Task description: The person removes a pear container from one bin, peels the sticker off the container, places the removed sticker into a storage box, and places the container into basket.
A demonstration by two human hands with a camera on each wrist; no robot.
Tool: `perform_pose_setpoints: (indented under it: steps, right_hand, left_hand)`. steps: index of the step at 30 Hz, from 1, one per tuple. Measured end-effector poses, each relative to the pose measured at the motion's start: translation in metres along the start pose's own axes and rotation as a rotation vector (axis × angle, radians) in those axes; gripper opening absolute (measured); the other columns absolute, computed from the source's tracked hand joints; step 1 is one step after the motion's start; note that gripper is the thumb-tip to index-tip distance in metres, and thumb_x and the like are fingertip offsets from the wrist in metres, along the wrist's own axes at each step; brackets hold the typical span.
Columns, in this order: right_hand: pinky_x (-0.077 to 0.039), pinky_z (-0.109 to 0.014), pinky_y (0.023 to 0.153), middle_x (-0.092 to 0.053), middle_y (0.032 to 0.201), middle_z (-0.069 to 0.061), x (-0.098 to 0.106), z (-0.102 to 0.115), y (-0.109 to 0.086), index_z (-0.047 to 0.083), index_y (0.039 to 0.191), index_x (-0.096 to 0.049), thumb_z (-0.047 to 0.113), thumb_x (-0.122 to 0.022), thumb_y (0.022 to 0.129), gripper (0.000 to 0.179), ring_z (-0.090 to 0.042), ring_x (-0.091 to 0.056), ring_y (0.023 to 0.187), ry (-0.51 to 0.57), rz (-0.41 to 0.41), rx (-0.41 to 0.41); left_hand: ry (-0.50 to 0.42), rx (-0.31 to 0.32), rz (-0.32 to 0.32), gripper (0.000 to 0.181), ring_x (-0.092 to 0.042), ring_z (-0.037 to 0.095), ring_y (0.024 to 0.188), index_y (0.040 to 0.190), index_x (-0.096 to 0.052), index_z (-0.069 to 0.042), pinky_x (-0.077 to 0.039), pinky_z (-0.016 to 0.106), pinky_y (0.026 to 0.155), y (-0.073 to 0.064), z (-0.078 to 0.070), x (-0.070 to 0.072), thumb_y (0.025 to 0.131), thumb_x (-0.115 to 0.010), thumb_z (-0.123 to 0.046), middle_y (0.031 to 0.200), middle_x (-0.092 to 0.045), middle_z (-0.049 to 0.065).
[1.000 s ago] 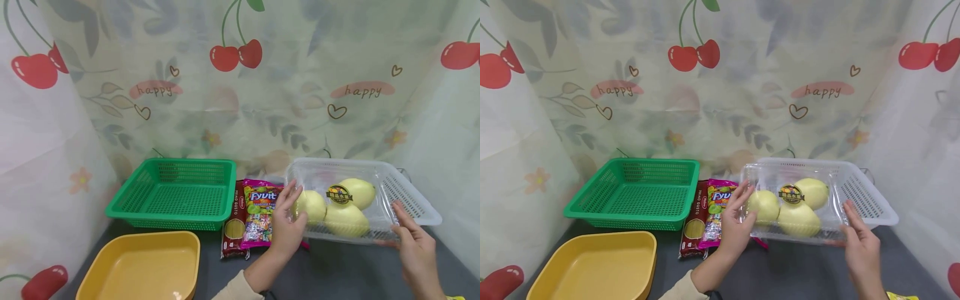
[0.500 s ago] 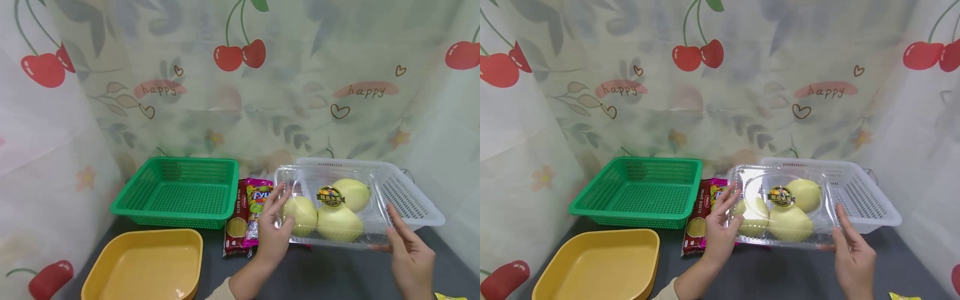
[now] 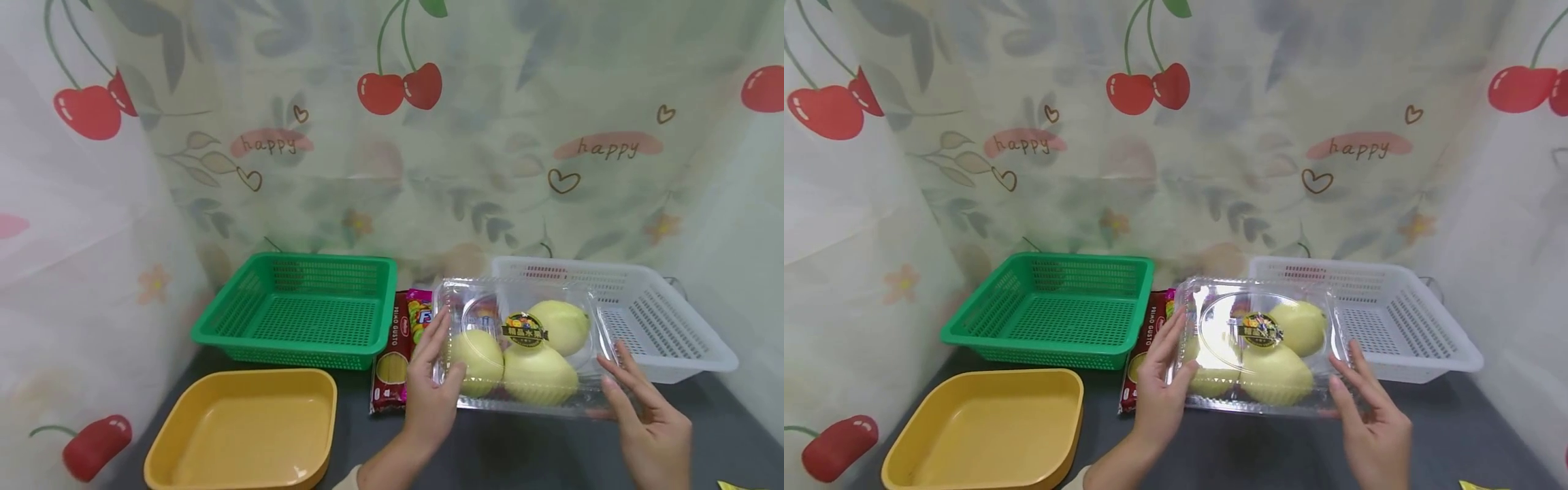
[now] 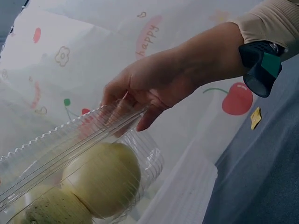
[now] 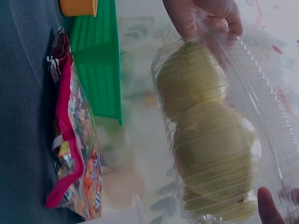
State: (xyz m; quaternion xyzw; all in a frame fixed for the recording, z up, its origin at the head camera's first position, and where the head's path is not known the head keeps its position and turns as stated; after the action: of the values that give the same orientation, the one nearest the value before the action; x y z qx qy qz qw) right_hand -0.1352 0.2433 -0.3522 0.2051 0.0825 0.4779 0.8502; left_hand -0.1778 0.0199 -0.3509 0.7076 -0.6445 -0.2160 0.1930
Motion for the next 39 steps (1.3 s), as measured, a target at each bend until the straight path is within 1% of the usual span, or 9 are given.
perform_pose_setpoints:
  steps: [4, 6, 12, 15, 17, 21, 27, 29, 39]
  right_hand:
    - [-0.053, -0.021, 0.05, -0.053, 0.136, 0.003, -0.004, 0.0, -0.003, -0.005, 0.119, -0.06, 0.0, -0.053, 0.091, 0.029, -0.002, -0.049, 0.124, 0.098, -0.057, -0.121]
    - [-0.053, -0.023, 0.049, -0.055, 0.135, 0.003, -0.006, 0.0, -0.006, -0.002, 0.121, -0.06, -0.001, -0.052, 0.092, 0.031, -0.003, -0.049, 0.124, 0.159, -0.092, -0.167]
    - [-0.053, -0.026, 0.048, -0.057, 0.132, 0.004, -0.01, -0.001, -0.016, 0.004, 0.128, -0.055, -0.006, -0.051, 0.09, 0.039, 0.0, -0.052, 0.119, 0.191, -0.115, -0.183]
    - [-0.054, -0.026, 0.05, -0.056, 0.133, 0.005, -0.011, -0.001, -0.019, 0.006, 0.128, -0.055, -0.003, -0.052, 0.091, 0.038, 0.001, -0.051, 0.12, 0.162, -0.094, -0.19]
    - [-0.054, -0.026, 0.05, -0.055, 0.134, 0.005, -0.012, -0.001, -0.022, 0.006, 0.129, -0.055, -0.002, -0.053, 0.091, 0.039, 0.002, -0.05, 0.121, 0.151, -0.075, -0.189]
    - [-0.054, -0.028, 0.051, -0.054, 0.135, 0.004, -0.017, -0.001, -0.028, 0.005, 0.13, -0.054, 0.0, -0.053, 0.091, 0.039, 0.003, -0.051, 0.119, 0.15, -0.042, -0.187]
    - [-0.056, -0.029, 0.054, -0.051, 0.137, 0.008, -0.027, -0.007, -0.039, 0.005, 0.133, -0.05, 0.003, -0.052, 0.093, 0.04, 0.006, -0.047, 0.122, 0.142, 0.024, -0.217]
    - [-0.056, -0.03, 0.054, -0.051, 0.137, 0.009, -0.03, -0.009, -0.043, 0.004, 0.133, -0.049, 0.003, -0.052, 0.093, 0.04, 0.008, -0.046, 0.121, 0.161, 0.043, -0.222]
    - [-0.056, -0.031, 0.054, -0.051, 0.136, 0.011, -0.039, -0.008, -0.051, 0.003, 0.133, -0.049, 0.005, -0.054, 0.093, 0.041, 0.011, -0.046, 0.12, 0.164, 0.07, -0.232]
  left_hand:
    - [0.009, 0.012, 0.005, 0.061, -0.036, 0.02, 0.136, 0.136, -0.046, -0.005, -0.03, 0.024, 0.109, -0.005, 0.001, 0.006, 0.077, -0.053, 0.009, 0.146, -0.041, 0.003]
    - [0.013, -0.007, 0.005, 0.061, -0.035, 0.019, 0.136, 0.136, -0.047, -0.005, -0.03, 0.021, 0.109, -0.008, 0.0, 0.008, 0.076, -0.054, 0.01, 0.146, -0.041, 0.004]
    - [0.023, -0.107, 0.01, 0.063, -0.031, 0.019, 0.138, 0.136, -0.045, -0.001, -0.026, 0.018, 0.11, -0.015, -0.001, 0.017, 0.075, -0.054, 0.013, 0.148, -0.037, 0.011]
    - [-0.007, -0.103, 0.034, 0.063, -0.027, 0.017, 0.14, 0.137, -0.042, 0.002, -0.026, 0.018, 0.109, -0.02, -0.001, 0.022, 0.077, -0.053, 0.014, 0.15, -0.032, 0.014]
    - [-0.029, -0.079, 0.048, 0.062, -0.026, 0.016, 0.14, 0.138, -0.04, 0.003, -0.027, 0.017, 0.108, -0.022, -0.001, 0.026, 0.078, -0.053, 0.015, 0.151, -0.03, 0.013]
    - [-0.027, -0.064, 0.055, 0.06, -0.027, 0.013, 0.139, 0.138, -0.04, 0.003, -0.027, 0.017, 0.107, -0.026, -0.002, 0.035, 0.08, -0.054, 0.014, 0.151, -0.03, 0.012]
    - [0.019, -0.201, 0.03, 0.06, -0.028, 0.009, 0.139, 0.135, -0.041, 0.008, -0.027, 0.016, 0.108, -0.029, -0.004, 0.051, 0.077, -0.054, 0.017, 0.147, -0.033, 0.021]
    - [0.034, -0.228, 0.021, 0.06, -0.029, 0.01, 0.139, 0.134, -0.042, 0.009, -0.026, 0.017, 0.108, -0.03, -0.004, 0.055, 0.076, -0.054, 0.017, 0.146, -0.035, 0.022]
    - [0.041, -0.256, 0.033, 0.06, -0.029, 0.009, 0.139, 0.134, -0.041, 0.009, -0.027, 0.018, 0.107, -0.034, -0.007, 0.07, 0.076, -0.053, 0.019, 0.146, -0.033, 0.025]
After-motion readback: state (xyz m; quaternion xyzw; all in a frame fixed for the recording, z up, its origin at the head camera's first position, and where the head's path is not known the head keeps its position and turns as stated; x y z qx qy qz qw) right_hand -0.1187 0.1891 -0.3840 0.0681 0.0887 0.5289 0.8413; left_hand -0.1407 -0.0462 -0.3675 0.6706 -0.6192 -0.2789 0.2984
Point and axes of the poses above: each hand's wrist, its own y-axis towards the middle knuckle, its own x-axis out of the back of the hand, z = x × y, the point moved 2 cm from there along y, towards the middle knuckle
